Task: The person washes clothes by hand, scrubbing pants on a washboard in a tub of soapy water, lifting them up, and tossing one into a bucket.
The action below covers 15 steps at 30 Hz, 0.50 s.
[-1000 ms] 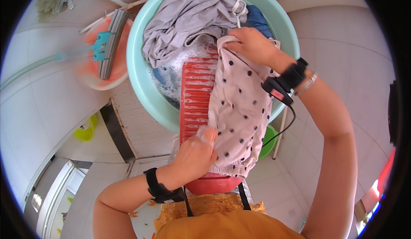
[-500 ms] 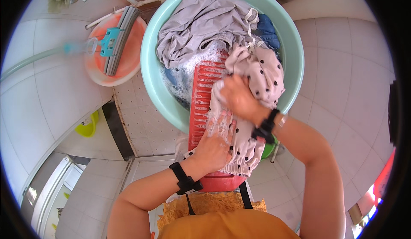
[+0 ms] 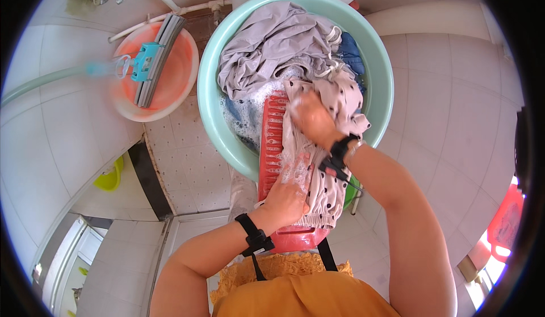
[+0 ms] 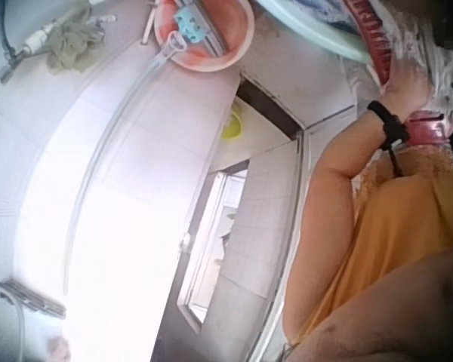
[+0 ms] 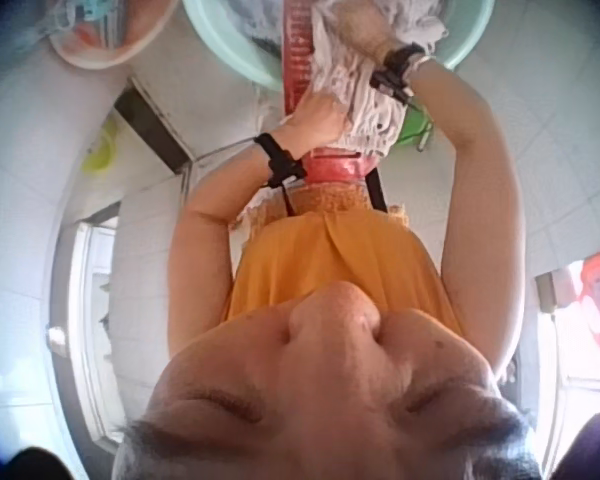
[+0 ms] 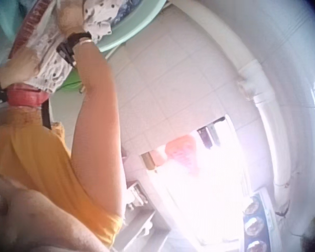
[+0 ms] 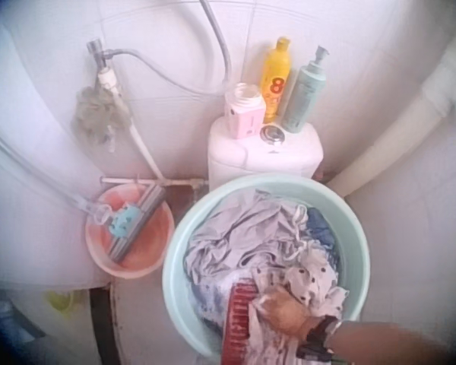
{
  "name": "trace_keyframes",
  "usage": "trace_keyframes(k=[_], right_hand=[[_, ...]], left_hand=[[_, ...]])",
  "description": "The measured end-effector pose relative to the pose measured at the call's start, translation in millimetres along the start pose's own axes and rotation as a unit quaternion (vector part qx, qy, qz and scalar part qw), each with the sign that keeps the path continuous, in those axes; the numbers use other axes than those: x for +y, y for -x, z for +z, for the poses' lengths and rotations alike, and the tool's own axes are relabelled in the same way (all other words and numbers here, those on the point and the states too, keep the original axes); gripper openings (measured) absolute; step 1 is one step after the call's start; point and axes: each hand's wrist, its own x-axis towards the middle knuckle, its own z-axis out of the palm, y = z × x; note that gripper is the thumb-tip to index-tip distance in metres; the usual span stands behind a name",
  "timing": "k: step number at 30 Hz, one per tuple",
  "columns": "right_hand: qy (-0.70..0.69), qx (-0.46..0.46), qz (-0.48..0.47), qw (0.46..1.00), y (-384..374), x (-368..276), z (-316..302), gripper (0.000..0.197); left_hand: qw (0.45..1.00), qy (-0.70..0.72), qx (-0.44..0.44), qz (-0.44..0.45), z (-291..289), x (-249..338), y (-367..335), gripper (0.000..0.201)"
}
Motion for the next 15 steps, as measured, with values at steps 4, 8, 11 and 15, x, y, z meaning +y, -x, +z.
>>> trace_keyframes(k=[4,8,11,15], right_hand=[[-0.168,0.012,0.271,0.948,-18,12,-1,0.014],[-0.234,-0.107,0.11,0.96,27,-60,-24,0.016],[-0.015,-0.09,0.044,0.995,40,-16,8,0.016],[0.033,0.003,0.197,0.98,-20,36,12,0.017]], left_hand=[[1.0,0.003,-0.022,0.001,-4,-6,-9,0.079],[0.965,0.102,-0.228,-0.076,-21,-16,-8,0.076],[0.999,0.019,0.025,-0.007,7,-5,-2,0.077],[0.999,0.033,0.018,0.008,3,-4,-7,0.08]])
